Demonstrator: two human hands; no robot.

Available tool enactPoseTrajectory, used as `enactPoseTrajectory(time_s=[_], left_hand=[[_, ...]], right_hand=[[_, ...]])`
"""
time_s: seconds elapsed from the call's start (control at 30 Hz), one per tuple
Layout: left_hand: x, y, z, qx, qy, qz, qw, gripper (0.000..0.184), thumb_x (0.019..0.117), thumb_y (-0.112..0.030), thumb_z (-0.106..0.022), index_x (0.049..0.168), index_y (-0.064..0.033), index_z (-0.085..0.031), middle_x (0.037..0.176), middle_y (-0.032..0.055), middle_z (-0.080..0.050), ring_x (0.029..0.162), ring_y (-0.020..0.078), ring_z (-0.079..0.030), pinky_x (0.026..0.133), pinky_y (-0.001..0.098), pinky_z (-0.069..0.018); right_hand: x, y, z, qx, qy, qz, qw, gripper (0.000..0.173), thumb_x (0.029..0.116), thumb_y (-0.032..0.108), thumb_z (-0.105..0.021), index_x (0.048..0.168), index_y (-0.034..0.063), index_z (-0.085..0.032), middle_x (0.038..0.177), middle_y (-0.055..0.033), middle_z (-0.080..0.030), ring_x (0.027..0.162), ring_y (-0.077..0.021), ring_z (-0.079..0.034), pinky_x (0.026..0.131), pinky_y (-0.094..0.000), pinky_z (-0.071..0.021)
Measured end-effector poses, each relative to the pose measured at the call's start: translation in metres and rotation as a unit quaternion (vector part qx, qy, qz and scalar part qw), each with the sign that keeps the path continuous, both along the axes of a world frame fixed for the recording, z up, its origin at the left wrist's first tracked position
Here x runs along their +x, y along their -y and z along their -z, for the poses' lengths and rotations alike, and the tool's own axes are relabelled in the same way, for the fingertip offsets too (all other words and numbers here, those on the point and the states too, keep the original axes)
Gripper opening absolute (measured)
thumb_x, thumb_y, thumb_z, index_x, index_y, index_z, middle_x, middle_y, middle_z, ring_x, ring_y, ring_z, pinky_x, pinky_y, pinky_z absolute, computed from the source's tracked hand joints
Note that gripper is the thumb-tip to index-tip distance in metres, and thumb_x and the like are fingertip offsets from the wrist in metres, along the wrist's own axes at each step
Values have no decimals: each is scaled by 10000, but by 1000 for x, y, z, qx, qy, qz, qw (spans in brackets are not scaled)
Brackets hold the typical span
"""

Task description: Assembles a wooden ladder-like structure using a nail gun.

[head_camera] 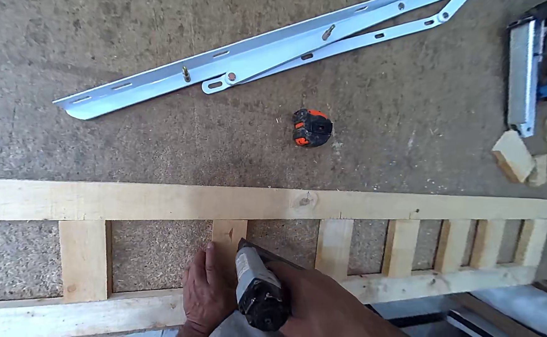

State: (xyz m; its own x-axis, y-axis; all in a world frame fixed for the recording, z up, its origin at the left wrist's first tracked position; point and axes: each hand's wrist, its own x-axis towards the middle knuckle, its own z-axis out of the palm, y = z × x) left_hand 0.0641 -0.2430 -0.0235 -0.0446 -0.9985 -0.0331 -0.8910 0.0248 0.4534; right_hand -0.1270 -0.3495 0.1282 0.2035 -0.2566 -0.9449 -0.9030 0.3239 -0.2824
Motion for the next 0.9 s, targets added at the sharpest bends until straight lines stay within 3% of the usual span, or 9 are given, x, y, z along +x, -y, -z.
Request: enactPoseTrajectory(time_s=[0.17, 0.33, 0.4, 0.6, 0.77, 0.9], left_hand=[[-8, 15, -9, 38, -1, -8, 999, 736, 844, -384, -607, 1322, 173, -549, 1107, 333, -674, 898, 432, -707, 705, 524, -572], [-14, 18, -13, 55, -6, -21, 998, 890, 826, -547, -638, 1334, 177, -538, 1121, 358, -661, 930, 469, -703, 745, 559, -582], [-16, 20, -15, 52, -1, -30, 998, 909, 801, -549, -662, 1320, 188, -543, 1115, 358, -658, 915, 469, -704, 744, 542, -587], [-14, 16, -17, 53, 21, -52, 997, 818, 767, -415, -728, 1291, 193, -568, 1081, 342, -667, 885, 436, -715, 736, 497, -604], [-8, 18, -19, 46, 37, -67, 996, 814, 774, -466, -694, 1266, 176, -598, 1021, 298, -678, 816, 384, -714, 676, 478, -598], [-5, 18, -13, 39, 34, -41, 998, 682, 803, -371, -664, 1243, 149, -629, 1011, 300, -689, 795, 384, -719, 656, 476, -597]], right_hand=[[6, 7, 7, -13, -41, 1, 999, 593, 886, 472, -681, 1378, 173, -535, 1003, -125, -701, 952, -337, -706, 754, -589, -562], [-6, 4, 7, 16, -45, -14, 999, 580, 911, 441, -670, 1385, 138, -528, 1026, -149, -693, 980, -355, -696, 786, -592, -555], [-7, 0, 10, 21, -42, -26, 999, 582, 914, 442, -668, 1385, 131, -523, 1029, -160, -690, 980, -368, -694, 783, -599, -551], [0, -16, 14, 1, -12, -49, 999, 610, 894, 470, -675, 1380, 134, -525, 994, -169, -692, 939, -390, -699, 746, -613, -548], [1, -19, 5, -41, 19, -41, 998, 604, 856, 500, -696, 1334, 160, -551, 906, -136, -689, 855, -366, -707, 664, -600, -549], [6, -14, 2, -83, 35, -29, 996, 570, 870, 506, -673, 1310, 160, -568, 865, -115, -681, 820, -346, -708, 634, -582, -549]])
